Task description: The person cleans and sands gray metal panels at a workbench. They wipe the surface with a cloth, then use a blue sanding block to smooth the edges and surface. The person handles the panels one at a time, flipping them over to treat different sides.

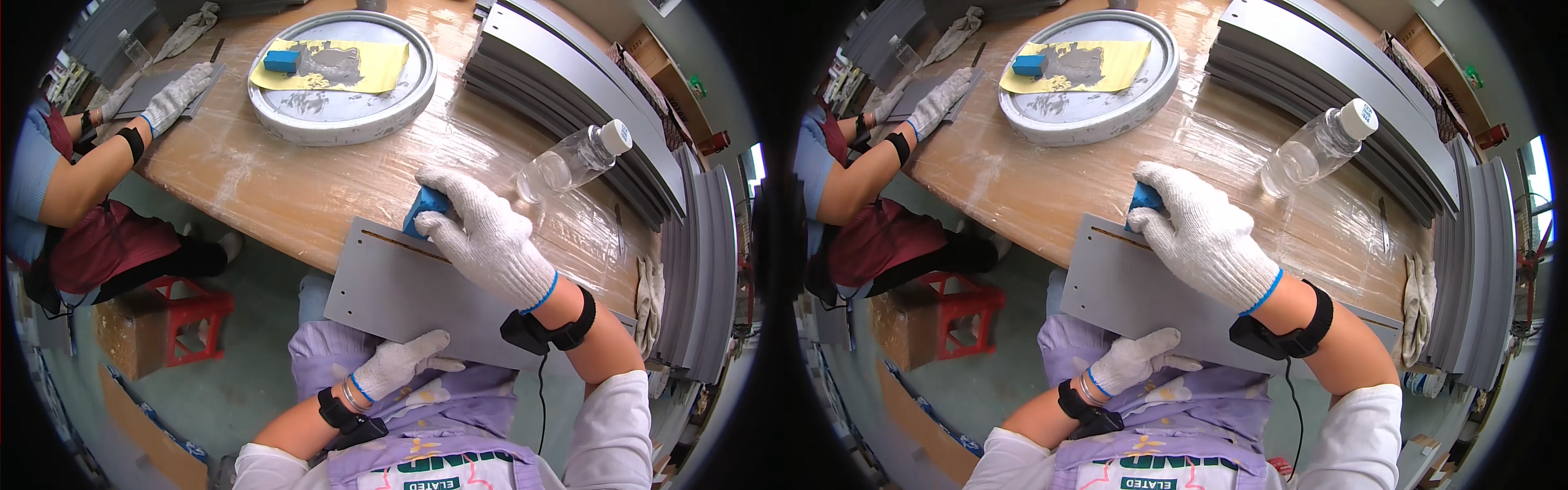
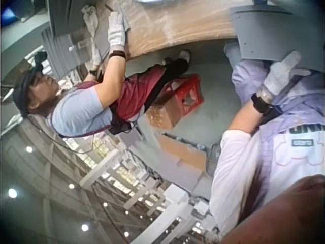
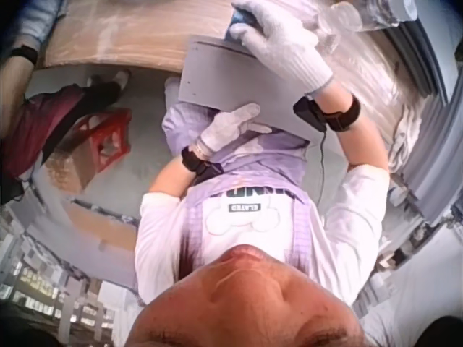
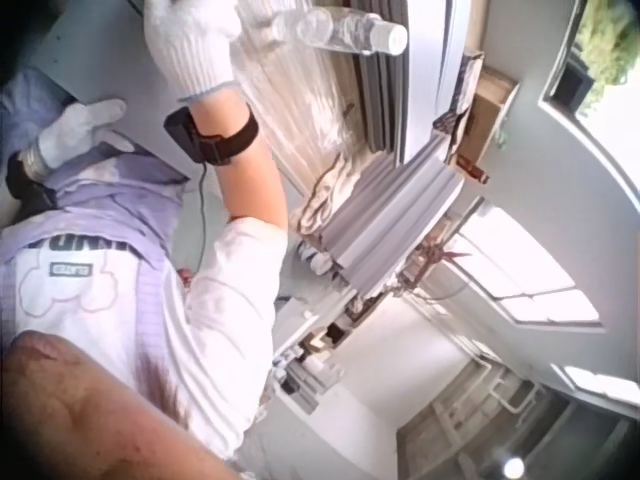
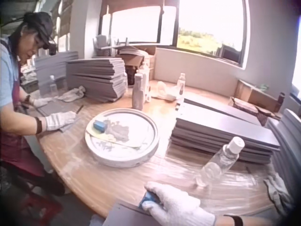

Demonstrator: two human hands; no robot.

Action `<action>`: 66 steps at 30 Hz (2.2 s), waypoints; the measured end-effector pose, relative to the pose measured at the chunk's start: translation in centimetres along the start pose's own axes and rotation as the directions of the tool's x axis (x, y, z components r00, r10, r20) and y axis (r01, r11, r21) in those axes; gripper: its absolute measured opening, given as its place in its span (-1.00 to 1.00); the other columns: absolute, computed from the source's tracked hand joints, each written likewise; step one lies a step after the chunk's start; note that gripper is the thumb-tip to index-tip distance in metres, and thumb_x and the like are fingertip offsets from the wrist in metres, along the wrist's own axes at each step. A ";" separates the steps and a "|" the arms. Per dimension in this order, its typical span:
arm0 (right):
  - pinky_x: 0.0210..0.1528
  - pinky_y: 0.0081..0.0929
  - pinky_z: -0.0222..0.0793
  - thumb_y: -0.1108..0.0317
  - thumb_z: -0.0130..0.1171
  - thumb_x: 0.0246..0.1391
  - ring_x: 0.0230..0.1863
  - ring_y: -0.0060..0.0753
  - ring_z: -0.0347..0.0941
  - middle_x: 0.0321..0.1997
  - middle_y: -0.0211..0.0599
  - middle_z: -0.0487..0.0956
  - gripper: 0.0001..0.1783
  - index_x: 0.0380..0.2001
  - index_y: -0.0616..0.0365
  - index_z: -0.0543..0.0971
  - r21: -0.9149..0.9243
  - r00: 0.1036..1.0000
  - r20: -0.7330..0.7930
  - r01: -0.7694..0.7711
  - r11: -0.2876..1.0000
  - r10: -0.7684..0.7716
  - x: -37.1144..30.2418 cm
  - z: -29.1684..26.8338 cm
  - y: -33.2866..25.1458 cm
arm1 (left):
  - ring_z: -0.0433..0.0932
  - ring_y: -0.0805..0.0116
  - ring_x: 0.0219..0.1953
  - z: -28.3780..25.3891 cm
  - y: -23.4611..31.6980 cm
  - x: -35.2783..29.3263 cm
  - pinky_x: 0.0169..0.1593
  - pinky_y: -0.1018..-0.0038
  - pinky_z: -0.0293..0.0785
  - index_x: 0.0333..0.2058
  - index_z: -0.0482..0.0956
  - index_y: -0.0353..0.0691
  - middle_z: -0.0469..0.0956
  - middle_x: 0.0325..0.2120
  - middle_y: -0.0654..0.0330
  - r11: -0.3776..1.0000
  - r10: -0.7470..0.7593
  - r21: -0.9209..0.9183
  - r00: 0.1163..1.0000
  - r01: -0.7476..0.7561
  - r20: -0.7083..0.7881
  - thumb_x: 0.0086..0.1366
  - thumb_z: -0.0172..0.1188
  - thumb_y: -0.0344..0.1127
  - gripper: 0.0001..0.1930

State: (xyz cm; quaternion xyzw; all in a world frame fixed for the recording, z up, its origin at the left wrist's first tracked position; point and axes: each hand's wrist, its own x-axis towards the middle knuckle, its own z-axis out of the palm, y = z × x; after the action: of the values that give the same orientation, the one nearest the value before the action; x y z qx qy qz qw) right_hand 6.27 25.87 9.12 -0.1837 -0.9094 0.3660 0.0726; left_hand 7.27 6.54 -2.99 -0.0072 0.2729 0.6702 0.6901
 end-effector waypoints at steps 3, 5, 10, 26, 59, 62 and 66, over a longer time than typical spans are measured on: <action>0.10 -0.09 0.42 0.25 0.20 0.16 0.08 0.14 0.49 0.04 0.01 0.55 -0.54 0.11 0.13 0.45 -0.017 0.995 0.010 0.098 0.995 -0.098 2.3 2.1 -1.2 | 0.57 0.08 0.07 -0.3 -0.1 0.1 0.07 0.15 0.64 0.14 0.36 -0.42 0.50 0.05 -0.07 0.999 -0.029 0.042 1.000 0.029 -0.012 0.48 -0.04 -0.39 -0.67; 0.07 -0.07 0.42 0.25 0.19 0.16 0.06 0.16 0.48 0.00 0.01 0.55 -0.55 0.09 0.14 0.45 -0.067 0.982 0.003 0.189 0.980 -0.189 3.5 3.3 -1.3 | 0.58 0.09 0.05 -0.4 -0.4 0.2 0.07 0.17 0.64 0.13 0.37 -0.42 0.51 0.03 -0.06 0.999 -0.008 0.040 1.000 0.009 -0.014 0.49 -0.03 -0.38 -0.67; 0.02 -0.06 0.44 0.27 0.19 0.15 0.01 0.14 0.50 -0.03 0.02 0.55 -0.58 0.06 0.14 0.46 -0.107 0.981 0.046 0.193 0.975 -0.189 3.9 3.9 -1.6 | 0.59 0.11 0.03 -0.8 -0.7 0.0 0.05 0.21 0.64 0.12 0.38 -0.41 0.54 0.00 -0.05 0.999 -0.027 0.016 0.999 0.028 -0.017 0.49 -0.01 -0.36 -0.68; 0.15 -0.14 0.40 0.19 0.19 0.18 0.10 0.02 0.50 0.05 -0.22 0.57 -0.53 0.16 -0.06 0.48 -0.336 0.923 -0.179 -0.383 0.860 0.341 -14.7 -9.7 8.2 | 0.55 -0.05 0.10 -1.5 -1.6 0.2 0.11 -0.08 0.56 0.06 0.49 -0.39 0.53 0.06 -0.09 0.992 0.115 -0.056 0.990 -0.111 0.080 0.47 -0.02 -0.35 -0.70; 0.19 -0.19 0.41 0.38 0.20 0.17 0.08 0.05 0.49 0.02 0.00 0.55 -0.55 0.13 0.18 0.48 -0.347 0.921 -0.216 -0.384 0.856 0.325 -22.0 -14.6 13.3 | 0.69 -0.14 -0.21 -1.4 -0.7 -1.4 -0.23 0.06 0.77 -0.03 0.49 -0.42 0.61 -0.14 -0.20 0.941 0.337 0.095 0.923 -0.325 -0.186 0.44 0.04 -0.20 -0.64; 0.03 -0.15 0.47 0.35 0.11 0.20 -0.05 0.04 0.51 -0.10 -0.05 0.54 -0.64 0.08 0.11 0.48 -0.437 0.890 -0.317 -0.443 0.783 0.326 -26.0 -17.2 16.7 | 0.69 -0.14 -0.22 -2.3 -0.8 -1.5 -0.24 0.05 0.77 -0.03 0.48 -0.40 0.62 -0.14 -0.19 0.935 0.353 0.101 0.922 -0.340 -0.161 0.45 0.03 -0.20 -0.66; 0.04 -0.16 0.45 0.34 0.09 0.22 -0.04 0.03 0.51 -0.11 -0.06 0.55 -0.64 0.09 0.11 0.48 -0.410 0.817 -0.413 -0.562 0.719 0.403 -28.3 -18.7 18.2 | 0.70 -0.11 -0.22 -1.8 -0.9 -1.4 -0.25 0.04 0.77 -0.03 0.49 -0.37 0.62 -0.14 -0.15 0.927 0.374 0.098 0.912 -0.362 -0.170 0.46 0.01 -0.20 -0.68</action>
State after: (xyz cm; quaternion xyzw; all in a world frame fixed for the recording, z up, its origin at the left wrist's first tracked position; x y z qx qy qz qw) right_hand 42.41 38.98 10.04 -0.4816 -0.8706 0.0840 0.0562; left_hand 7.51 4.49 -4.34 0.0041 0.3537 0.7755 0.5230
